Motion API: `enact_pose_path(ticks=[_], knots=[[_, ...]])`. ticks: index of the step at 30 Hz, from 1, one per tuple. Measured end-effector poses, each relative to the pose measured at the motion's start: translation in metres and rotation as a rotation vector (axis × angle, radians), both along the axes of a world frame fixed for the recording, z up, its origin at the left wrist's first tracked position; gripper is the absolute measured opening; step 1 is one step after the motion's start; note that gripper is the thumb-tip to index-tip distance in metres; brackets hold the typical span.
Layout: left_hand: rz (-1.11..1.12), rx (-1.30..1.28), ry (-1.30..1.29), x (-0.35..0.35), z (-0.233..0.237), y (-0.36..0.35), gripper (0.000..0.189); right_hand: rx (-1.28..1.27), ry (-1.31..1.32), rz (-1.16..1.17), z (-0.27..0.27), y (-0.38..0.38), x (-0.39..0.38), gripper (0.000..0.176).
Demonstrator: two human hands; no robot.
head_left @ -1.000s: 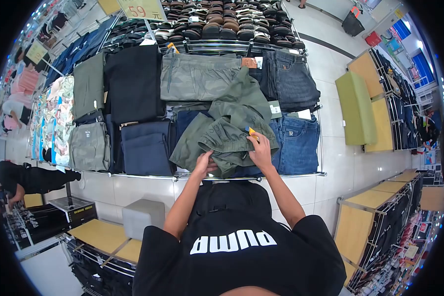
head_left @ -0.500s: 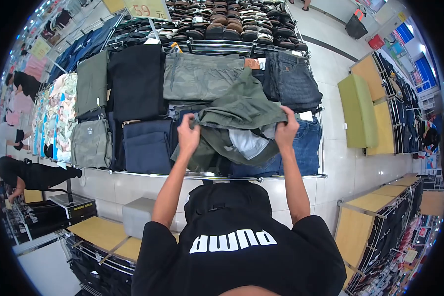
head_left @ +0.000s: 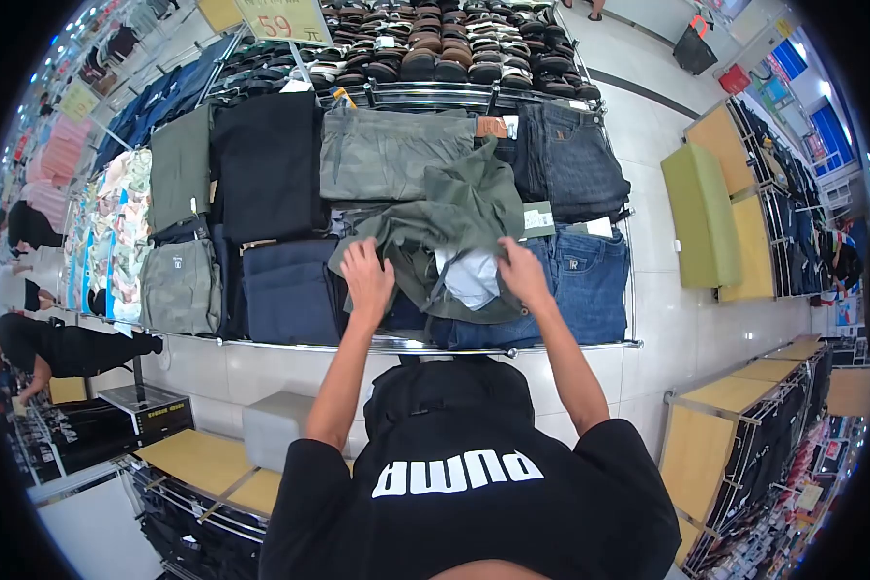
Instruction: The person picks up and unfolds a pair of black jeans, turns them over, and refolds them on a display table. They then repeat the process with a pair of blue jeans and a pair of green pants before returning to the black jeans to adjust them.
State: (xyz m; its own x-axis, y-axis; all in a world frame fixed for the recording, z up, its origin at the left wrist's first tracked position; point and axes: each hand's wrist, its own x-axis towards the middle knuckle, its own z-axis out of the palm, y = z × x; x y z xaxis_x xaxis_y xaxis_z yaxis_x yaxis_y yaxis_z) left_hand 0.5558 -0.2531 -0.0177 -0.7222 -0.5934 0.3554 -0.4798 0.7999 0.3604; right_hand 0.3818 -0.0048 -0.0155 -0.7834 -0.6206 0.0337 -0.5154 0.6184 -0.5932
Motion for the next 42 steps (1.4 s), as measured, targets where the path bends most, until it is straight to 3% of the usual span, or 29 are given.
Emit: enact_pose_path(ticks=[2,5,10,13,15,17,19,21,23,25,27,29,30,33,36,40,42], knots=[[0.013,0.024,-0.023,0.004,-0.022,0.009,0.043,-0.083,-0.013,0.022,-0.023,0.005,0.015,0.051],[-0.002,0.188,0.023,0.006,-0.049,0.014,0.041,-0.07,0.052,0.001,-0.021,0.01,0.042,0.056],[0.119,0.428,0.076,-0.011,-0.055,0.007,0.046,-0.046,0.135,-0.006,-0.051,0.029,0.054,0.05],[0.131,0.455,0.134,-0.027,-0.055,-0.011,0.049,-0.043,0.105,0.117,-0.051,0.034,0.056,0.047],[0.074,0.425,0.158,-0.031,-0.058,-0.024,0.039,-0.065,0.159,0.222,-0.045,0.032,0.053,0.045],[-0.059,0.473,0.054,-0.03,-0.067,-0.038,0.027,-0.076,0.221,0.183,-0.034,0.034,0.044,0.043],[-0.094,0.518,0.139,-0.018,-0.042,-0.043,0.02,-0.084,0.286,0.144,-0.027,0.044,0.032,0.041],[-0.138,0.404,0.063,0.009,-0.023,-0.053,0.023,-0.169,0.424,-0.063,-0.024,0.06,0.017,0.034],[-0.222,0.315,0.019,0.04,-0.017,-0.051,0.03,-0.163,0.378,-0.095,-0.023,0.072,0.014,0.031],[-0.312,0.227,-0.028,0.06,-0.02,-0.042,0.037,-0.074,0.47,0.061,-0.023,0.077,0.016,0.032],[-0.549,-0.051,-0.12,0.073,-0.035,-0.028,0.052,-0.003,0.494,0.115,-0.028,0.074,0.026,0.032],[-0.63,-0.101,-0.199,0.078,-0.055,-0.009,0.06,0.132,0.549,0.237,-0.031,0.068,0.038,0.035],[-0.642,-0.13,-0.237,0.078,-0.067,0.0,0.061,0.141,0.459,0.325,-0.035,0.068,0.043,0.046],[-0.533,-0.118,-0.471,0.072,-0.073,0.031,0.064,0.12,0.244,0.501,-0.044,0.061,0.051,0.055],[-0.44,-0.211,-0.639,0.065,-0.081,0.042,0.054,0.178,0.244,0.481,-0.057,0.057,0.046,0.06],[-0.449,-0.215,-0.645,0.053,-0.111,0.029,0.039,0.178,0.348,0.416,-0.072,0.051,0.043,0.056],[-0.501,-0.097,-0.667,0.047,-0.107,0.019,0.025,0.168,0.363,0.388,-0.076,0.05,0.045,0.055]])
